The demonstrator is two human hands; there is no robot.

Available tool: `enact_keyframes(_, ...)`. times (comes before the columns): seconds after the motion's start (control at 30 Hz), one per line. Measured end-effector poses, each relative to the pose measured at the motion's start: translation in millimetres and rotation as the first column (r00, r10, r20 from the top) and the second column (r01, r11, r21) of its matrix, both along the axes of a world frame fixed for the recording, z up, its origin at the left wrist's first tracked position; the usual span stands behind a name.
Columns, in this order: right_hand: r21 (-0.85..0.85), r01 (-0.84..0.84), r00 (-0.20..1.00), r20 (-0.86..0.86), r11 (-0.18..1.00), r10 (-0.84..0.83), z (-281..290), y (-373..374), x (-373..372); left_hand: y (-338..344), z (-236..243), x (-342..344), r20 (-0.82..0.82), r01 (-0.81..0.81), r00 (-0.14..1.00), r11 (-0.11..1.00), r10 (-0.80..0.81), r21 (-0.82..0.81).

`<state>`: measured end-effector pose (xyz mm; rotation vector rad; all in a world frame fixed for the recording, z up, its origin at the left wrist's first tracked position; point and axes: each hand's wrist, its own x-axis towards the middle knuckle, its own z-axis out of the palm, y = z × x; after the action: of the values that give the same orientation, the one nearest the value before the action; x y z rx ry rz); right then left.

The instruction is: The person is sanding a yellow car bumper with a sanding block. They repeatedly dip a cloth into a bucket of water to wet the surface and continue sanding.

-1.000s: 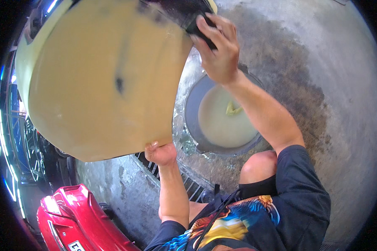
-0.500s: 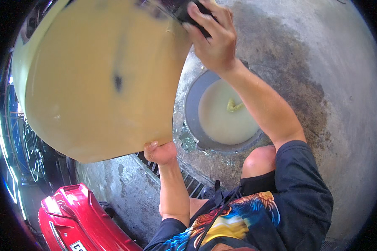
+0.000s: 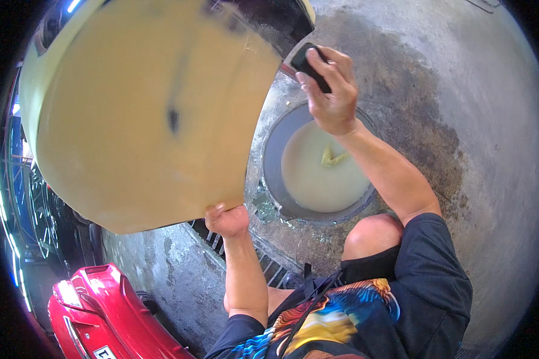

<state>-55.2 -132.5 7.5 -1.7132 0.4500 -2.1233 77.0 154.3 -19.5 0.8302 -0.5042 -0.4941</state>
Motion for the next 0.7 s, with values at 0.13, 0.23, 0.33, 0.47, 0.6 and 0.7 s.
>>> enact_keyframes(0.13,-0.032,0.068,0.997,-0.042,0.997,-0.070,0,-6,-5,0,3,-3,-0.017,-0.007,1.000,0.998,0.008,0.060)
enact_keyframes(0.23,-0.057,0.084,0.989,-0.118,0.995,-0.090,10,-17,8,3,0,-3,-0.030,0.043,0.999,0.999,-0.042,0.032)
enact_keyframes(0.33,-0.206,0.163,0.986,0.010,0.965,-0.164,16,-20,19,5,-4,0,-0.116,-0.049,0.992,0.998,0.045,-0.035)
enact_keyframes(0.47,-0.210,0.138,0.990,0.053,0.968,-0.130,13,-18,23,4,-5,4,0.025,0.068,0.997,0.998,-0.067,-0.014)
enact_keyframes(0.6,-0.100,0.096,0.995,0.010,0.990,-0.096,10,-21,27,2,1,-3,-0.065,0.050,0.997,0.998,-0.052,-0.023)
enact_keyframes(0.7,-0.164,0.112,0.993,-0.012,0.980,-0.116,5,-21,27,-2,6,-8,-0.076,0.008,0.997,1.000,-0.009,-0.019)
